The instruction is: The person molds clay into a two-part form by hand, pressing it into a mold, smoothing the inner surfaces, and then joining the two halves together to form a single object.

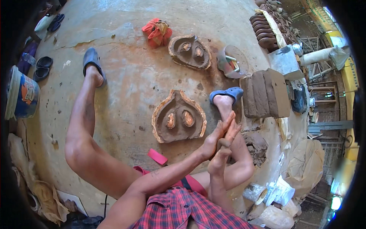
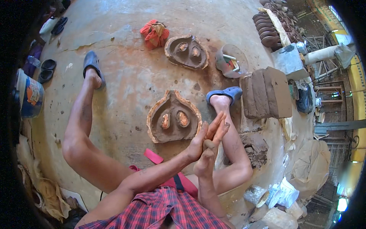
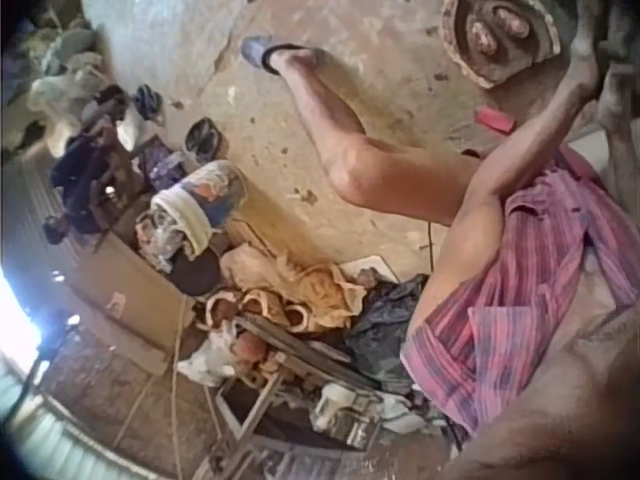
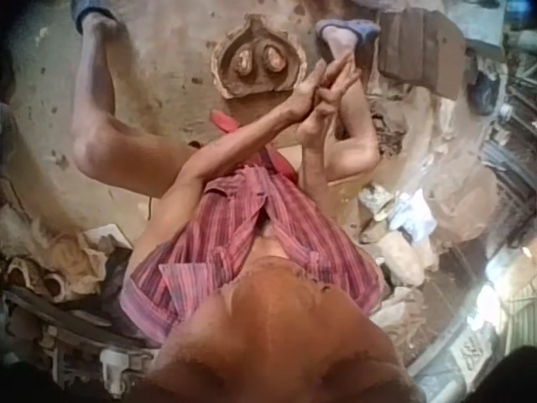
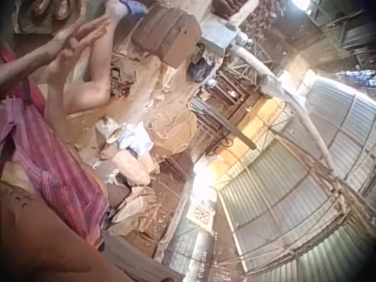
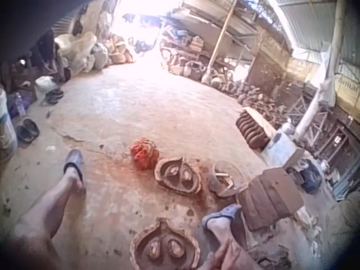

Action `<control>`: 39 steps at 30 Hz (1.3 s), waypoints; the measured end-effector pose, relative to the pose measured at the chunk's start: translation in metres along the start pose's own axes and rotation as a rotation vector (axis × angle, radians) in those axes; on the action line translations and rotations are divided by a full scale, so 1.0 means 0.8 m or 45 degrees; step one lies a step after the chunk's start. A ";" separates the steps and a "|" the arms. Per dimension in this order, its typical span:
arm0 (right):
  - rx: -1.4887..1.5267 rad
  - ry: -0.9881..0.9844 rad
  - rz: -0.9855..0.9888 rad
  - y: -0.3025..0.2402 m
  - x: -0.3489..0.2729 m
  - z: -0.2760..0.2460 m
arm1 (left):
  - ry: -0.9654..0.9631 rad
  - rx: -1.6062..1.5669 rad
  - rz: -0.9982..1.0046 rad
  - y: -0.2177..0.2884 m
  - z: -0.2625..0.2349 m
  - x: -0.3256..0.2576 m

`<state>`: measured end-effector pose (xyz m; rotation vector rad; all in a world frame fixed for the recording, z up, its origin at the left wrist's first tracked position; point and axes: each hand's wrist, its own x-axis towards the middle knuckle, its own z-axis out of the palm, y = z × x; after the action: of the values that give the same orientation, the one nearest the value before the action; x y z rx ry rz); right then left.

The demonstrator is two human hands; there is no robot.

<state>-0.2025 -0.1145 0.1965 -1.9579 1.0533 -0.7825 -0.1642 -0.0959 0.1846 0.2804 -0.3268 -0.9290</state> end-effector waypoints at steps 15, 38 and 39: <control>0.114 -0.221 -0.091 0.027 0.057 0.009 | 0.167 -0.447 -0.035 0.032 -0.036 -0.006; -0.178 -0.159 -0.378 0.030 0.065 0.051 | 0.134 -0.315 0.146 0.051 -0.061 -0.005; -0.266 -0.160 -0.438 0.036 0.060 0.052 | 0.190 -0.237 0.120 0.045 -0.071 -0.008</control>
<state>-0.1587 -0.1524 0.1583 -2.3744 0.7574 -0.7408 -0.1188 -0.0648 0.1451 0.1607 -0.1139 -0.8337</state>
